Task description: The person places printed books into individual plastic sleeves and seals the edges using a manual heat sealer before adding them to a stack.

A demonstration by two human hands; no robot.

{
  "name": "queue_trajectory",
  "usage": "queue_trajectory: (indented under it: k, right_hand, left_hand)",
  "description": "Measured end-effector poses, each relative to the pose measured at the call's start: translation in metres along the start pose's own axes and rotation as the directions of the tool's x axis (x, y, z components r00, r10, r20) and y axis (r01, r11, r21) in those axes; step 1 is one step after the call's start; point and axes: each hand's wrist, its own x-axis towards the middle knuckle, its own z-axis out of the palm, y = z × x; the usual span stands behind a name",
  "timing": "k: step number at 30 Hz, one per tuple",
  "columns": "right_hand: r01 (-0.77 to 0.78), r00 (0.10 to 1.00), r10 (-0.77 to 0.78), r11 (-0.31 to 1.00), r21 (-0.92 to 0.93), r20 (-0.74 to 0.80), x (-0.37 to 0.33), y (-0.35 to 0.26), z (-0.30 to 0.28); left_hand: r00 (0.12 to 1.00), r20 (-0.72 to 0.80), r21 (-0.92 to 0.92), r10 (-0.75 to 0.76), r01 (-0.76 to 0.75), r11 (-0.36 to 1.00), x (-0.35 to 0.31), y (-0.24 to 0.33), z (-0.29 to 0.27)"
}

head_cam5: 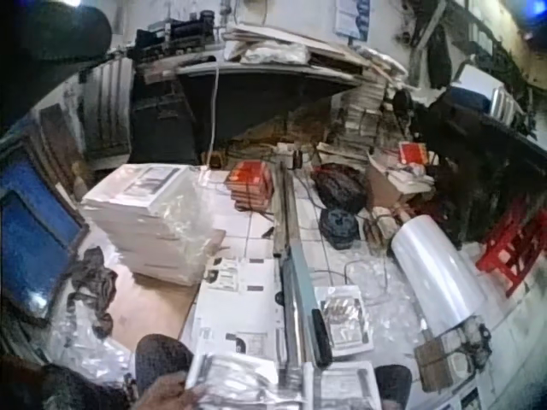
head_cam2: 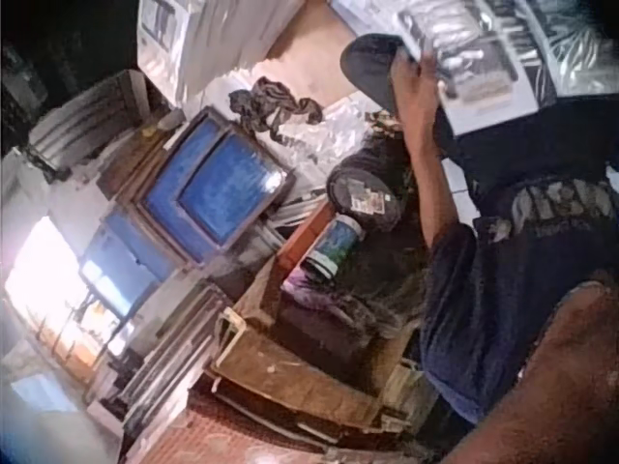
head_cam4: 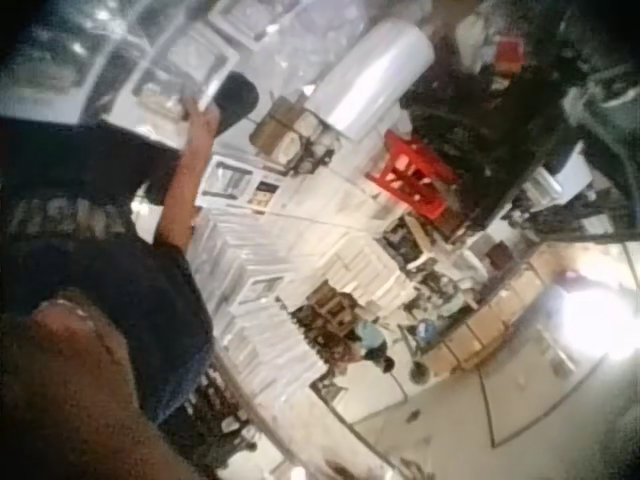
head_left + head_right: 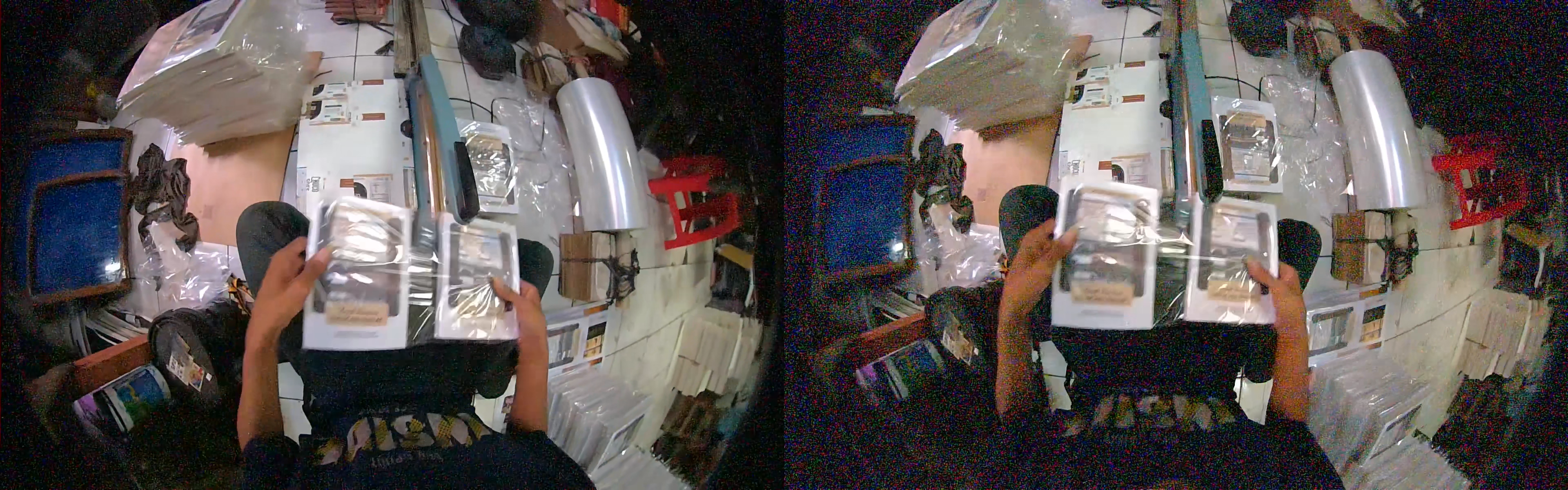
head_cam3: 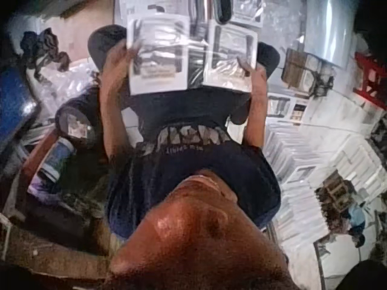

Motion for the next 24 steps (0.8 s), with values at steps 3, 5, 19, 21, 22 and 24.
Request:
queue_trajectory:
  k: [3, 5, 19, 21, 22, 24]
  right_hand:
    - [0.111, 0.981, -0.145, 0.962, -0.248, -0.125, 0.047, -0.025, -0.018]
    - [0.146, 0.984, -0.161, 0.975, -0.17, -0.077, 0.084, -0.047, -0.025]
    - [0.321, 0.945, -0.31, 0.941, -0.104, 0.103, 0.225, -0.114, -0.011]
    - [0.321, 0.947, -0.314, 0.939, -0.12, 0.069, 0.227, -0.111, -0.013]
    - [0.34, 0.939, -0.33, 0.935, -0.101, 0.098, 0.228, -0.109, -0.014]
    - [0.334, 0.94, -0.327, 0.94, -0.066, 0.096, 0.229, -0.106, -0.017]
  left_hand:
    - [0.99, -0.023, 0.189, 0.138, -0.131, 0.973, 0.05, -0.008, 0.016]
    - [0.994, -0.089, 0.101, 0.057, -0.048, 0.994, 0.092, -0.012, 0.027]
    - [0.999, -0.035, -0.193, 0.02, -0.027, 0.981, 0.217, -0.036, 0.022]
    - [0.999, 0.01, -0.159, 0.049, -0.047, 0.986, 0.219, -0.037, 0.023]
    - [0.999, 0.039, -0.185, -0.024, 0.031, 0.982, 0.22, -0.038, 0.023]
    - [0.999, 0.05, -0.168, 0.004, 0.005, 0.986, 0.221, -0.038, 0.022]
